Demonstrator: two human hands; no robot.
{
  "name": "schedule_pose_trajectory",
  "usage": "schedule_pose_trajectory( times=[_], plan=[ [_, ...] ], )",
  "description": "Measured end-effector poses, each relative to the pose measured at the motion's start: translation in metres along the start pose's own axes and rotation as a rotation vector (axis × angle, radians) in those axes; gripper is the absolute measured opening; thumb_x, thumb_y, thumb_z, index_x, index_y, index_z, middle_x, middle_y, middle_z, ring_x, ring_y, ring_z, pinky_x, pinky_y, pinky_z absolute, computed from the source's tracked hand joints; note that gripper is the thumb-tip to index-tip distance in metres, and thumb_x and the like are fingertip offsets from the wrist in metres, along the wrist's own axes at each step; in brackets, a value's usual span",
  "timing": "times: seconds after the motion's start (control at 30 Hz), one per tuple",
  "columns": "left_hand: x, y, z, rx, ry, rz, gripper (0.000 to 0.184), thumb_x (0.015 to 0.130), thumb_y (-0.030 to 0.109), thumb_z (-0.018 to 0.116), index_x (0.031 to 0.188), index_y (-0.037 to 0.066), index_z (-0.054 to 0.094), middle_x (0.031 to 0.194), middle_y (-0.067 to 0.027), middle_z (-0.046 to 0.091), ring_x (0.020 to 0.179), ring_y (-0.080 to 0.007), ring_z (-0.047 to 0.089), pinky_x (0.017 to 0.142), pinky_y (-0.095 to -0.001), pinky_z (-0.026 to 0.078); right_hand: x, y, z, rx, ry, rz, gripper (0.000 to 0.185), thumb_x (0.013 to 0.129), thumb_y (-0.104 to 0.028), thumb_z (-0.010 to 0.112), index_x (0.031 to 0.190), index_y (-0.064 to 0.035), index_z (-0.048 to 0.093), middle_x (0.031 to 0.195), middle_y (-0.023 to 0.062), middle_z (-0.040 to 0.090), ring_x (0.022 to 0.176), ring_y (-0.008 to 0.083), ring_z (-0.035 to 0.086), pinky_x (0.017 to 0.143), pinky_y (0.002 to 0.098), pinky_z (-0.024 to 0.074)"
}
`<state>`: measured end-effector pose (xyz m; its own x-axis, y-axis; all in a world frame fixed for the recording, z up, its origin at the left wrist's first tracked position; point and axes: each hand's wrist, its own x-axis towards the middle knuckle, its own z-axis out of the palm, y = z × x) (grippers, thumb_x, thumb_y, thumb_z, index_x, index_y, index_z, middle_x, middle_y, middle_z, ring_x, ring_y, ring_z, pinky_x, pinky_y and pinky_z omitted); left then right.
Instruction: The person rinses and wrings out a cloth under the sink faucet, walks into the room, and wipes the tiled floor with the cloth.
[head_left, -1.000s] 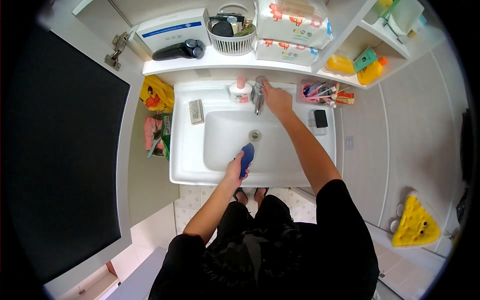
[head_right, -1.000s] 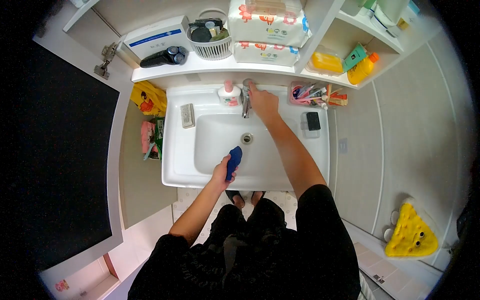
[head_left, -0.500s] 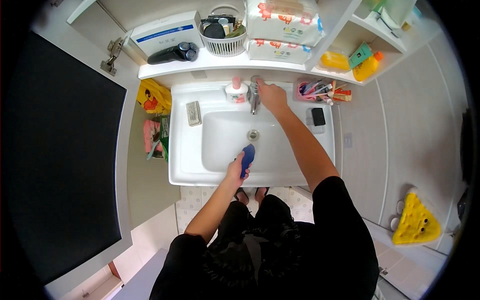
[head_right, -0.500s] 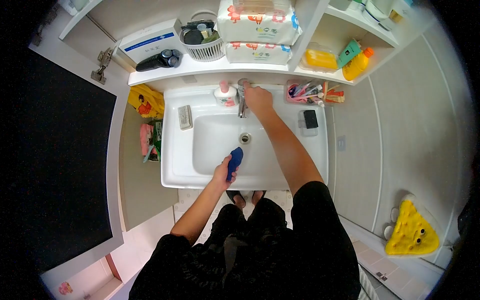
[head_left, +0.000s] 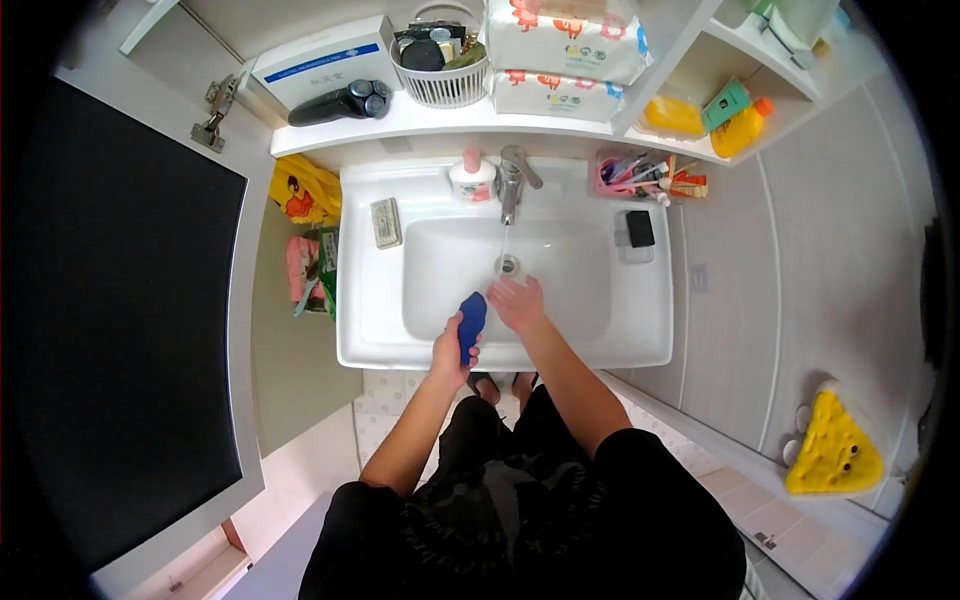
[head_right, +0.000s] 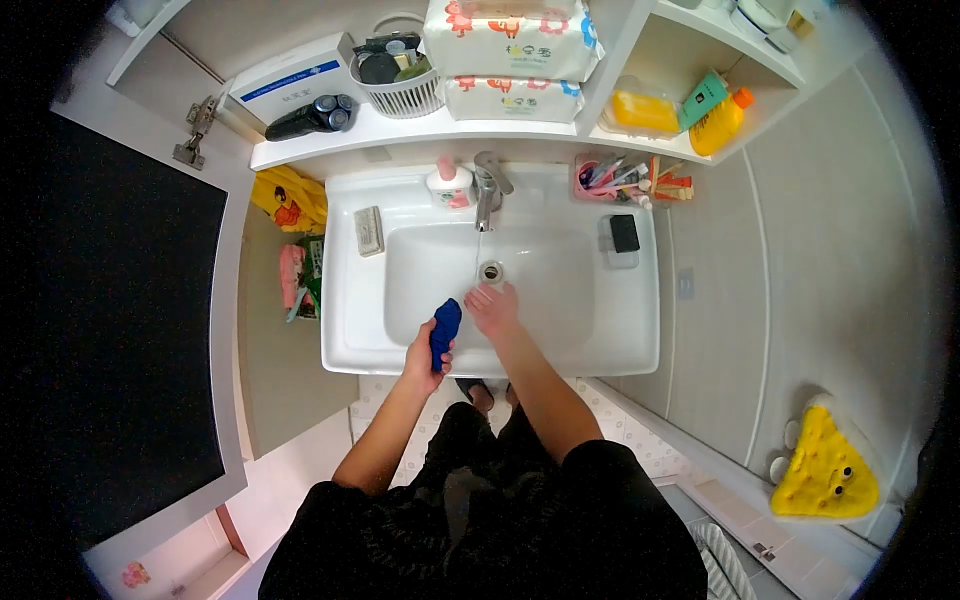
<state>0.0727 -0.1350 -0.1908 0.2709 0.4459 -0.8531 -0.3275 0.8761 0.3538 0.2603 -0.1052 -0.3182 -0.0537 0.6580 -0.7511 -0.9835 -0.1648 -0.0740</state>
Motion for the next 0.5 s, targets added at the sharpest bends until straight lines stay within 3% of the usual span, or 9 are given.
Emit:
schedule_pose_trajectory(
  times=[0.07, 0.13, 0.17, 0.23, 0.3, 0.4, 0.5],
  plan=[
    [-0.002, 0.002, -0.003, -0.014, 0.041, 0.012, 0.04, 0.1, 0.052, 0.058, 0.103, 0.012, 0.062, 0.078, -0.0023, 0.062, 0.05, -0.01, 0.048, 0.042, -0.0236, 0.036, 0.02, 0.012, 0.003, 0.053, -0.02, -0.038, 0.069, 0.103, -0.06, 0.038, 0.129, 0.0033, 0.052, 0.129, 0.0195, 0.059, 0.132, 0.0356, 0.05, 0.112, 0.0481, 0.042],
    [-0.005, 0.006, -0.001, -0.022, 0.048, 0.026, 0.04, 0.1, 0.052, 0.058, 0.103, 0.012, 0.062, 0.079, -0.0025, 0.062, 0.051, -0.01, 0.048, 0.043, -0.0236, 0.036, 0.073, 0.009, -0.015, 0.154, -0.441, 0.004, 0.07, 0.103, -0.061, 0.037, 0.125, 0.0031, 0.053, 0.13, 0.0189, 0.059, 0.13, 0.0334, 0.051, 0.113, 0.0478, 0.0402],
    [-0.006, 0.008, -0.001, -0.028, 0.051, 0.034, 0.04, 0.1, 0.052, 0.058, 0.103, 0.012, 0.062, 0.079, -0.0026, 0.062, 0.051, -0.01, 0.048, 0.043, -0.0236, 0.036, 0.107, 0.005, -0.033, 0.222, -0.804, 0.071, 0.07, 0.103, -0.062, 0.037, 0.124, 0.0018, 0.054, 0.13, 0.0175, 0.059, 0.128, 0.0316, 0.051, 0.114, 0.0478, 0.039],
    [-0.001, 0.007, -0.003, -0.025, 0.045, 0.046, 0.04, 0.1, 0.052, 0.058, 0.105, 0.012, 0.062, 0.08, -0.0031, 0.063, 0.052, -0.0105, 0.049, 0.043, -0.0239, 0.036, 0.115, -0.001, -0.022, 0.183, -0.792, 0.028, 0.068, 0.102, -0.063, 0.037, 0.123, -0.0009, 0.056, 0.131, 0.0142, 0.058, 0.123, 0.0281, 0.051, 0.115, 0.0482, 0.0362],
    [0.003, 0.007, -0.003, 0.005, 0.035, 0.072, 0.041, 0.1, 0.052, 0.059, 0.105, 0.012, 0.063, 0.082, -0.0034, 0.063, 0.053, -0.011, 0.05, 0.043, -0.0242, 0.036, 0.068, -0.003, 0.029, -0.025, -0.038, -0.181, 0.065, 0.102, -0.063, 0.037, 0.121, -0.0039, 0.057, 0.132, 0.0104, 0.058, 0.118, 0.0245, 0.051, 0.114, 0.0489, 0.0333],
    [0.01, 0.009, 0.01, 0.101, 0.036, 0.115, 0.043, 0.1, 0.053, 0.059, 0.107, 0.011, 0.062, 0.084, -0.0038, 0.064, 0.054, -0.0128, 0.052, 0.043, -0.0246, 0.036, 0.033, -0.001, 0.051, -0.316, 0.095, -0.34, 0.059, 0.102, -0.063, 0.041, 0.115, -0.0084, 0.059, 0.122, 0.0029, 0.061, 0.112, 0.0201, 0.048, 0.11, 0.0485, 0.0319],
    [0.019, 0.016, 0.023, 0.066, -0.028, 0.03, 0.043, 0.099, 0.053, 0.059, 0.109, 0.012, 0.061, 0.083, -0.0032, 0.063, 0.053, -0.0111, 0.051, 0.042, -0.0239, 0.035, -0.005, -0.003, 0.047, -0.459, 0.047, -0.289, 0.057, 0.101, -0.06, 0.047, 0.123, -0.008, 0.057, 0.131, 0.0039, 0.06, 0.125, 0.0205, 0.045, 0.112, 0.0518, 0.0301]
  ],
)
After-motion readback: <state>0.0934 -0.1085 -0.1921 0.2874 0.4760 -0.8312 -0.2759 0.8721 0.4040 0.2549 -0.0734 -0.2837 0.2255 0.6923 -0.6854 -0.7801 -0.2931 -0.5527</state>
